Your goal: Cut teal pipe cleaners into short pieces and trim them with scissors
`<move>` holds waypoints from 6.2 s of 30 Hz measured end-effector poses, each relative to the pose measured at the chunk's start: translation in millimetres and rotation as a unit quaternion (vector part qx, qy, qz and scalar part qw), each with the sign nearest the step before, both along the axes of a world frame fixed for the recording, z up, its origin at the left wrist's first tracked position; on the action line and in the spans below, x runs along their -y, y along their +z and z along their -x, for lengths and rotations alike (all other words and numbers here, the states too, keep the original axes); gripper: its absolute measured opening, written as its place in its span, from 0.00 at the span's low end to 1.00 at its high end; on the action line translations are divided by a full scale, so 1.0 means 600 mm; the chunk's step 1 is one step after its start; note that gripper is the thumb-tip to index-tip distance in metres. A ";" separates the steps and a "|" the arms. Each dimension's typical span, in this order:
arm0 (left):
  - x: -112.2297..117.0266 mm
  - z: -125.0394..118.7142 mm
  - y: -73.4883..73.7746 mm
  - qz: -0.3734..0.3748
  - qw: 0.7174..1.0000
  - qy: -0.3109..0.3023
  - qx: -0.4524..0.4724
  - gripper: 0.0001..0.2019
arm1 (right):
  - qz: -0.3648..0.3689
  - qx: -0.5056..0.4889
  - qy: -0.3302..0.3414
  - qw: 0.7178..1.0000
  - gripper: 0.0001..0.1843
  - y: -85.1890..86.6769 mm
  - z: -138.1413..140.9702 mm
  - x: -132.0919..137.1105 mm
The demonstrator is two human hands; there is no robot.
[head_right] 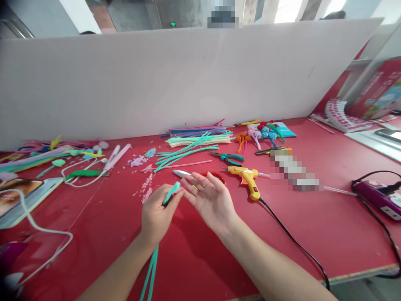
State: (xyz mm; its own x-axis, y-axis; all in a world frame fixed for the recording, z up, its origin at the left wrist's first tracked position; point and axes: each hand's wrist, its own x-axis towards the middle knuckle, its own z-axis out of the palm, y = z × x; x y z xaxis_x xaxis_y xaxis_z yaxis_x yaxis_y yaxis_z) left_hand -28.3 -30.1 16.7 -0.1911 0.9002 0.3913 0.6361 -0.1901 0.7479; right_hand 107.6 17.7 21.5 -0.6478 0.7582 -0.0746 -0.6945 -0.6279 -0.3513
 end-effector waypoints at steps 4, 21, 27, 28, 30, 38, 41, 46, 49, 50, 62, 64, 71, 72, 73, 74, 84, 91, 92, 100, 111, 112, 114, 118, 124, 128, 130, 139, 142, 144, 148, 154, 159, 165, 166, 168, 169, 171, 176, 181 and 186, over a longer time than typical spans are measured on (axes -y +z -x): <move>-0.002 0.001 -0.003 -0.011 0.999 0.004 -0.036 0.05 | -0.015 0.028 -0.005 0.999 0.16 0.003 -0.001 0.000; -0.015 0.028 0.025 0.169 0.923 -0.114 0.326 0.12 | -0.528 0.655 -0.132 0.524 0.09 -0.073 -0.024 -0.060; -0.010 0.031 0.035 0.212 0.922 -0.153 0.285 0.11 | -0.540 0.732 -0.107 0.402 0.13 -0.082 -0.018 -0.057; -0.007 0.034 0.038 0.232 0.919 -0.156 0.277 0.11 | -0.538 0.739 -0.107 0.390 0.14 -0.082 -0.019 -0.058; 0.002 0.040 0.046 0.265 0.912 -0.162 0.266 0.11 | -0.534 0.750 -0.106 0.375 0.14 -0.081 -0.022 -0.059; 0.040 0.043 0.031 0.287 0.896 -0.141 0.307 0.09 | -0.485 0.754 -0.102 0.431 0.09 -0.062 -0.055 -0.063; 0.052 0.035 0.022 0.287 0.874 -0.140 0.366 0.09 | -0.476 0.715 -0.085 0.506 0.09 -0.045 -0.061 -0.065; 0.047 0.010 0.006 0.309 0.841 -0.186 0.402 0.08 | -0.476 0.580 0.007 0.661 0.12 -0.030 -0.047 -0.039; 0.022 -0.003 -0.007 0.306 0.854 -0.200 0.371 0.07 | -0.465 0.503 0.034 0.728 0.17 -0.035 -0.037 -0.025; 0.012 -0.006 -0.010 0.305 0.856 -0.202 0.364 0.06 | -0.459 0.483 0.034 0.745 0.17 -0.038 -0.036 -0.025; 0.013 -0.012 -0.027 0.292 0.876 -0.203 0.326 0.14 | -0.361 0.384 0.012 0.850 0.10 -0.053 -0.045 -0.022; 0.019 -0.014 -0.027 0.301 0.868 -0.196 0.342 0.14 | -0.351 0.384 0.016 0.854 0.09 -0.052 -0.042 -0.018; 0.020 -0.019 -0.024 0.303 0.869 -0.189 0.341 0.13 | -0.365 0.356 0.029 0.860 0.09 -0.051 -0.036 -0.017; 0.019 -0.018 -0.024 0.306 0.871 -0.188 0.335 0.13 | -0.366 0.356 0.028 0.859 0.09 -0.051 -0.036 -0.017; 0.019 -0.018 -0.024 0.307 0.873 -0.187 0.330 0.13 | -0.369 0.357 0.028 0.858 0.09 -0.052 -0.036 -0.017; 0.020 -0.018 -0.024 0.308 0.874 -0.186 0.328 0.13 | -0.372 0.357 0.028 0.856 0.09 -0.052 -0.037 -0.017; 0.020 -0.020 -0.020 0.304 0.863 -0.201 0.351 0.12 | -0.372 0.368 0.011 0.852 0.08 -0.058 -0.038 -0.016; 0.020 -0.018 -0.018 0.303 0.873 -0.197 0.329 0.12 | -0.374 0.355 0.007 0.857 0.08 -0.059 -0.036 -0.015; 0.020 -0.018 -0.018 0.302 0.875 -0.195 0.323 0.12 | -0.374 0.356 0.007 0.856 0.08 -0.058 -0.037 -0.015; 0.020 -0.016 -0.025 0.325 0.874 -0.177 0.316 0.13 | -0.362 0.380 0.009 0.851 0.09 -0.051 -0.039 -0.012; 0.016 -0.016 -0.022 0.325 0.836 -0.191 0.399 0.12 | -0.355 0.448 -0.018 0.820 0.08 -0.047 -0.038 -0.007; 0.016 -0.016 -0.023 0.327 0.835 -0.190 0.400 0.12 | -0.357 0.452 -0.019 0.817 0.08 -0.046 -0.037 -0.006; 0.017 -0.016 -0.025 0.332 0.833 -0.188 0.400 0.12 | -0.365 0.461 -0.024 0.808 0.07 -0.043 -0.036 -0.003; 0.019 -0.016 -0.029 0.344 0.816 -0.188 0.425 0.11 | -0.394 0.469 -0.040 0.790 0.04 -0.045 -0.035 0.002; 0.022 -0.019 -0.020 0.313 0.860 -0.198 0.350 0.13 | -0.383 0.478 -0.049 0.789 0.05 -0.039 -0.033 0.005; 0.019 -0.022 -0.016 0.269 0.902 -0.198 0.273 0.14 | -0.367 0.472 -0.038 0.801 0.06 -0.022 -0.034 0.002; 0.017 -0.022 -0.018 0.272 0.901 -0.199 0.273 0.14 | -0.362 0.476 -0.027 0.801 0.07 -0.017 -0.035 0.001; 0.017 -0.022 -0.025 0.328 0.853 -0.213 0.346 0.15 | -0.366 0.442 0.028 0.818 0.11 -0.020 -0.039 -0.009; 0.020 -0.031 -0.030 0.348 0.837 -0.212 0.364 0.14 | -0.371 0.434 0.042 0.820 0.11 -0.024 -0.048 -0.009; 0.022 -0.037 -0.030 0.351 0.833 -0.215 0.370 0.15 | -0.372 0.435 0.043 0.819 0.11 -0.027 -0.053 -0.009; 0.030 -0.024 -0.014 0.327 0.881 -0.219 0.263 0.19 | -0.362 0.449 0.029 0.817 0.11 -0.033 -0.057 -0.011; 0.062 0.044 -0.001 0.202 0.907 -0.325 -0.175 0.25 | -0.336 0.464 0.010 0.820 0.09 -0.043 -0.057 -0.019; 0.029 0.062 -0.016 0.193 0.844 -0.391 -0.314 0.33 | -0.339 0.459 0.001 0.822 0.09 -0.044 -0.056 -0.016; -0.062 0.138 -0.023 0.162 0.873 -0.285 -0.361 0.31 | -0.341 0.456 -0.002 0.822 0.07 -0.049 -0.057 -0.019; -0.072 0.156 -0.024 0.158 0.875 -0.274 -0.367 0.30 | -0.340 0.456 -0.004 0.822 0.07 -0.051 -0.058 -0.021; -0.090 0.189 -0.025 0.145 0.880 -0.255 -0.373 0.29 | -0.336 0.456 -0.011 0.824 0.06 -0.052 -0.059 -0.024; -0.099 0.202 -0.026 0.141 0.883 -0.248 -0.374 0.29 | -0.333 0.456 -0.014 0.825 0.06 -0.052 -0.060 -0.026; -0.119 0.224 -0.026 0.132 0.887 -0.234 -0.375 0.27 | -0.328 0.456 -0.020 0.827 0.07 -0.052 -0.060 -0.028; -0.167 0.235 -0.026 0.106 0.900 -0.197 -0.374 0.22 | -0.321 0.459 -0.024 0.828 0.08 -0.049 -0.060 -0.030; -0.102 0.183 -0.025 0.088 0.911 -0.183 -0.359 0.19 | -0.323 0.458 -0.022 0.828 0.08 -0.049 -0.060 -0.030; -0.018 0.182 -0.026 0.154 0.913 -0.236 -0.295 0.21 | -0.326 0.445 -0.011 0.834 0.08 -0.055 -0.057 -0.028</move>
